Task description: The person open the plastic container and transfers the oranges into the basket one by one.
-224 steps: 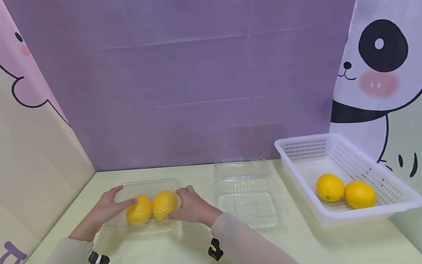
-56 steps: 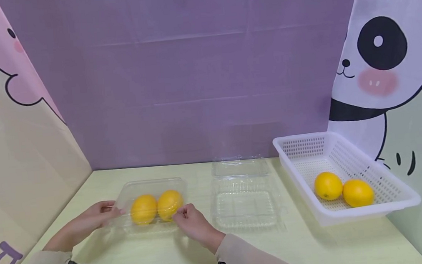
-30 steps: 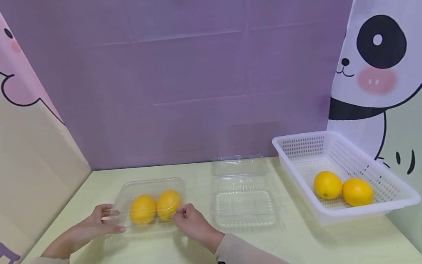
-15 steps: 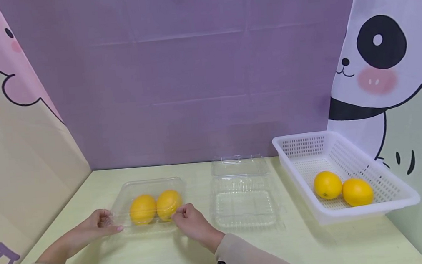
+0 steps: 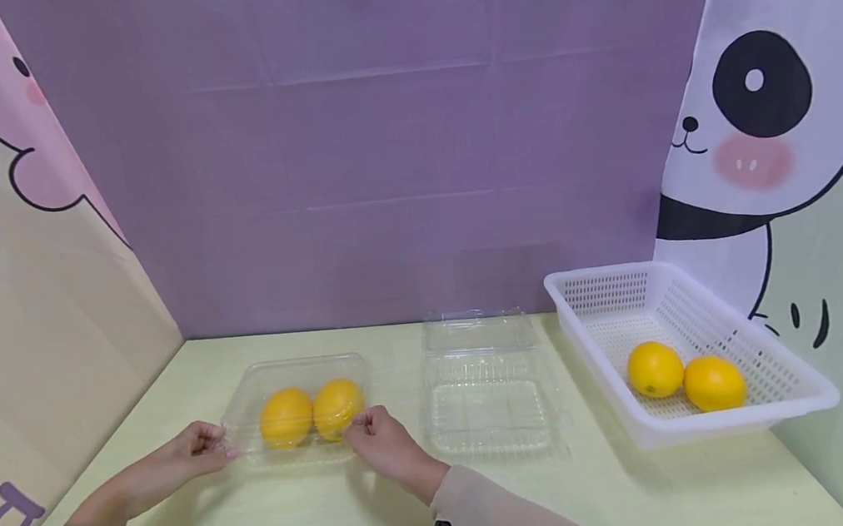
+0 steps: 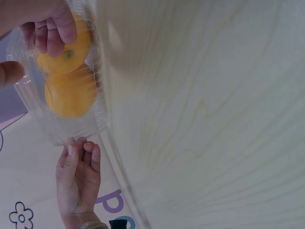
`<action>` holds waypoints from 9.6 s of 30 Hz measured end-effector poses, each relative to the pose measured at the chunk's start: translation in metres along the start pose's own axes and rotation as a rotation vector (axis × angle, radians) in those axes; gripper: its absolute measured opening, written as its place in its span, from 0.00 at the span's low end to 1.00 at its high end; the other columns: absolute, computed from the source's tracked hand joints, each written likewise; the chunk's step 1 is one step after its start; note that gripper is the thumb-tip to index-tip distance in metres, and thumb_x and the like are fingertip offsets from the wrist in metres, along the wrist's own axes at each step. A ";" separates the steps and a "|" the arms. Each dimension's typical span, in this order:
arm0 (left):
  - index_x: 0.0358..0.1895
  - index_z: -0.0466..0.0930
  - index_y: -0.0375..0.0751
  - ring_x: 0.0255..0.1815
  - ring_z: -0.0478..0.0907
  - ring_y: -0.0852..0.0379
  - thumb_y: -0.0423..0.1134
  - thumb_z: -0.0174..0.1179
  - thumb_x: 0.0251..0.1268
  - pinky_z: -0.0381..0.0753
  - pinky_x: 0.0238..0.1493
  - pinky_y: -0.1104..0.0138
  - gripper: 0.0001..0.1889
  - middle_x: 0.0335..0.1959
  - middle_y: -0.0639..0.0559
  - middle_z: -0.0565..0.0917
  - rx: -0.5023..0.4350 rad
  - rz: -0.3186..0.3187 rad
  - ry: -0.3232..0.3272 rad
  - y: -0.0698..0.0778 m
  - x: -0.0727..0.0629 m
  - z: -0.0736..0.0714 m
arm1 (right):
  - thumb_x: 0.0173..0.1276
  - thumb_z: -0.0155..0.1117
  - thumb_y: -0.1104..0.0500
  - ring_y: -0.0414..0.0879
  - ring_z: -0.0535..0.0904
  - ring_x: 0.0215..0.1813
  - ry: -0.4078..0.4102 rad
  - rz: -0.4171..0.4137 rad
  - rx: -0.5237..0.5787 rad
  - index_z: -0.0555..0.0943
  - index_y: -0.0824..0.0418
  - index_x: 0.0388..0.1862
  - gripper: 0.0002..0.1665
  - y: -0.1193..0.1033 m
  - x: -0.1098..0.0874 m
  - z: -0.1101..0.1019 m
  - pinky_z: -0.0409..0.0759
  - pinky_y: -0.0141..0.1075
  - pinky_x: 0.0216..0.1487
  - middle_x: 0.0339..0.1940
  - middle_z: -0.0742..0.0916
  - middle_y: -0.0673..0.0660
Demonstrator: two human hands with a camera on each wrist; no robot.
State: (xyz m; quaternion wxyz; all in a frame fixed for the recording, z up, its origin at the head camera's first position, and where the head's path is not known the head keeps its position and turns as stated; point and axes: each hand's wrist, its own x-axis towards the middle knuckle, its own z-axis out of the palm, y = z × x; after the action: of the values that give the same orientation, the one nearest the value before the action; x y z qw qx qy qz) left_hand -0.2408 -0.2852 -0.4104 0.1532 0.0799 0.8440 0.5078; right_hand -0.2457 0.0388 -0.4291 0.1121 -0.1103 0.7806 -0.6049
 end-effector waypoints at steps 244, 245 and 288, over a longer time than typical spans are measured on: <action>0.78 0.42 0.26 0.75 0.53 0.30 0.59 0.36 0.81 0.54 0.73 0.41 0.41 0.78 0.28 0.47 0.060 -0.119 0.121 0.056 0.122 -0.024 | 0.71 0.61 0.64 0.46 0.70 0.37 0.016 -0.092 -0.007 0.71 0.72 0.56 0.19 0.004 0.000 -0.007 0.72 0.33 0.37 0.36 0.76 0.56; 0.78 0.42 0.27 0.75 0.52 0.30 0.59 0.36 0.82 0.54 0.74 0.41 0.41 0.78 0.28 0.47 0.059 -0.121 0.116 0.056 0.122 -0.024 | 0.71 0.61 0.64 0.46 0.70 0.37 0.017 -0.094 -0.007 0.71 0.72 0.56 0.19 0.005 0.000 -0.007 0.72 0.33 0.37 0.36 0.76 0.56; 0.77 0.47 0.25 0.73 0.57 0.30 0.54 0.46 0.79 0.64 0.70 0.46 0.40 0.75 0.24 0.50 0.056 -0.185 0.047 0.062 0.093 -0.030 | 0.71 0.62 0.64 0.45 0.70 0.35 0.019 -0.093 0.015 0.71 0.71 0.55 0.18 0.010 0.003 -0.006 0.71 0.32 0.35 0.36 0.76 0.56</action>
State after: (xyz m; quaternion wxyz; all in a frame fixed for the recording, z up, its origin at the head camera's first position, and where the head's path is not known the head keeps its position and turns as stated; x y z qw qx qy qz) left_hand -0.3400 -0.2545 -0.3592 0.1773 -0.0064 0.8649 0.4696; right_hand -0.2510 0.0462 -0.4374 0.0773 -0.1400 0.7711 -0.6163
